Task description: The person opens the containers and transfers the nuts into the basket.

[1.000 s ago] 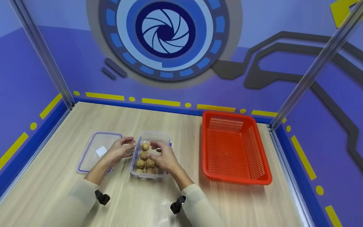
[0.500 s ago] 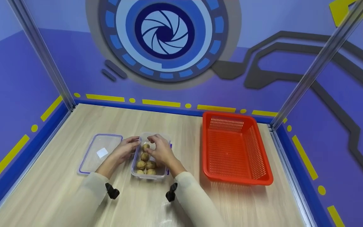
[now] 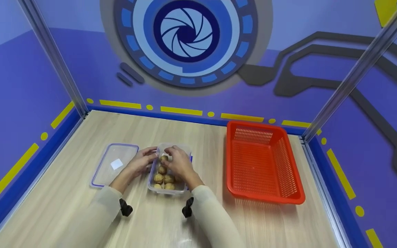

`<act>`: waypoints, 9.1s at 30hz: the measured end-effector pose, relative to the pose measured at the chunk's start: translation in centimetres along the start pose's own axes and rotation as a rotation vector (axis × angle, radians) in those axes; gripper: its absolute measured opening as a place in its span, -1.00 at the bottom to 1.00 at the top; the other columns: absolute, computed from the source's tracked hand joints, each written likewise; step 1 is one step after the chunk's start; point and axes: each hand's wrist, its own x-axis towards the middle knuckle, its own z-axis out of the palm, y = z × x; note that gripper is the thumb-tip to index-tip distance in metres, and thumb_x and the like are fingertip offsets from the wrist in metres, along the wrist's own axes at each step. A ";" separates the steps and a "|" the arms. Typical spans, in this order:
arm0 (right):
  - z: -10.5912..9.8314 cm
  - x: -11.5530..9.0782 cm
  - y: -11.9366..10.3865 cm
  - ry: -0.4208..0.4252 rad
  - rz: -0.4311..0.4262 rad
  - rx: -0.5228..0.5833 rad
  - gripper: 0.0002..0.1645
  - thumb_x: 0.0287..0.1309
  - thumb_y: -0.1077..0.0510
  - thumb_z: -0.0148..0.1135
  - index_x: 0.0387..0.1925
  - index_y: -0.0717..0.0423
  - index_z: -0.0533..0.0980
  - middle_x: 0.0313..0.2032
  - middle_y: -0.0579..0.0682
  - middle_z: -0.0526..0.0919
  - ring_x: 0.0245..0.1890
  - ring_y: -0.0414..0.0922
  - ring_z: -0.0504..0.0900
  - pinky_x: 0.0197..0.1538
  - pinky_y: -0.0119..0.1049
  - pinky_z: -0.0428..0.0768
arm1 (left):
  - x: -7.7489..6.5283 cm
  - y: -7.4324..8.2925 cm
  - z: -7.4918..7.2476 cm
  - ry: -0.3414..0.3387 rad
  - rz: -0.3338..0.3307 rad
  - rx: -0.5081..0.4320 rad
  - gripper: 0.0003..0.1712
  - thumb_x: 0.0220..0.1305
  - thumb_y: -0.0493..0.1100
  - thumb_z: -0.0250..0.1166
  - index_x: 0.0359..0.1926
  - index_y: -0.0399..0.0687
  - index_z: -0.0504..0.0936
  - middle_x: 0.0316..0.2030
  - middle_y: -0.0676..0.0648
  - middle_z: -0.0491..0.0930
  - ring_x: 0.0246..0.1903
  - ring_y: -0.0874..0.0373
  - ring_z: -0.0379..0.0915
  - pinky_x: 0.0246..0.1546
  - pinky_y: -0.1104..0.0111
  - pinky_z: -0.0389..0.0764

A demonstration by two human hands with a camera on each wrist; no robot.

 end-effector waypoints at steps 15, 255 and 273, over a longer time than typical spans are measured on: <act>0.3 -0.3 -0.2 -0.019 0.022 -0.092 -0.54 0.33 0.12 0.49 0.20 0.18 0.66 0.06 0.06 0.74 0.08 0.00 0.72 0.17 -0.06 0.68 | 0.1 -0.5 0.1 0.011 0.046 0.035 -0.49 0.58 -0.28 0.18 0.46 -0.33 0.44 0.24 -0.40 0.59 0.19 -0.22 0.60 0.17 0.10 0.65; -1.8 -4.1 -1.8 0.177 -0.061 0.257 -0.59 0.25 0.18 0.54 0.06 0.27 0.66 -0.04 0.15 0.72 0.01 0.05 0.71 0.16 -0.02 0.69 | 0.0 -1.4 0.0 0.068 0.017 -0.009 -0.44 0.56 -0.21 0.22 0.47 -0.33 0.44 0.32 -0.38 0.54 0.31 -0.18 0.49 0.38 0.04 0.46; 0.2 -3.6 -1.3 0.024 -0.005 0.121 -0.60 0.30 0.07 0.52 0.05 0.20 0.66 -0.01 0.09 0.71 0.03 0.01 0.68 0.15 0.00 0.68 | 0.1 -1.6 0.7 0.053 0.012 -0.013 -0.46 0.56 -0.22 0.21 0.46 -0.29 0.46 0.32 -0.38 0.55 0.32 -0.21 0.50 0.36 0.03 0.49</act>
